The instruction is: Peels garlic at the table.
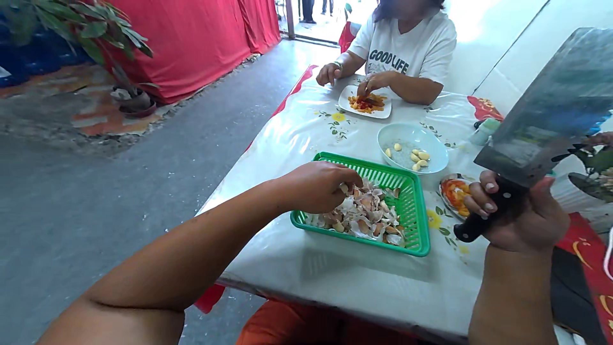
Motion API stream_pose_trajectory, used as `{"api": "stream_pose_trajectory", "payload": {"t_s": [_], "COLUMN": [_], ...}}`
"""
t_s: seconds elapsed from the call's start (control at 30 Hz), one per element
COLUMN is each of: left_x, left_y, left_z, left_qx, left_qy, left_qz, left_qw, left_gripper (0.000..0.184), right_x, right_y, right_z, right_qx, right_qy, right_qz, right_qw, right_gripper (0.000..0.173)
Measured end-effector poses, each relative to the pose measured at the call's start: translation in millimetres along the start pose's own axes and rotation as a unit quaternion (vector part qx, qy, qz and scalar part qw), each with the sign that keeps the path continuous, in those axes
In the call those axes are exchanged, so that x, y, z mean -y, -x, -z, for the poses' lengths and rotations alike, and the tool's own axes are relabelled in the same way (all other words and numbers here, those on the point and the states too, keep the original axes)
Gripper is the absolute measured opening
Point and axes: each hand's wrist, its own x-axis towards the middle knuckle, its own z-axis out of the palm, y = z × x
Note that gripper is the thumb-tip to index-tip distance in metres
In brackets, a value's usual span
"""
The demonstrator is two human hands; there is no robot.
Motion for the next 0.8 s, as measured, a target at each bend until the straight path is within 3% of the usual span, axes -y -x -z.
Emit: {"api": "stream_pose_trajectory", "payload": {"t_s": [0.17,0.5,0.7,0.8], "left_x": [-1.1,-2.5,-11.9,-12.2], "left_y": [-0.2,-18.8,-94.7,-140.3], "left_z": [2.0,18.9,21.0,12.5], "left_qx": [-0.011,0.025,-0.022,0.015], "left_qy": [0.017,0.096,0.047,0.004], "left_qz": [-0.008,0.002,0.013,0.022], "left_qw": [1.000,0.995,0.999,1.000], "left_gripper": [0.033,0.023,0.021,0.022], "right_x": [0.1,-1.1,-6.3,-9.7], "right_y": [0.2,0.2,-1.5,-2.9], "right_z": [-3.2,-5.3,-7.8,-7.2], "right_qx": [-0.016,-0.026,-0.027,-0.042], "right_qy": [0.004,0.002,-0.014,-0.019], "right_qz": [-0.002,-0.001,0.005,0.001], "right_qw": [1.000,1.000,1.000,0.999], "right_gripper": [0.044,0.044,0.042,0.042]}}
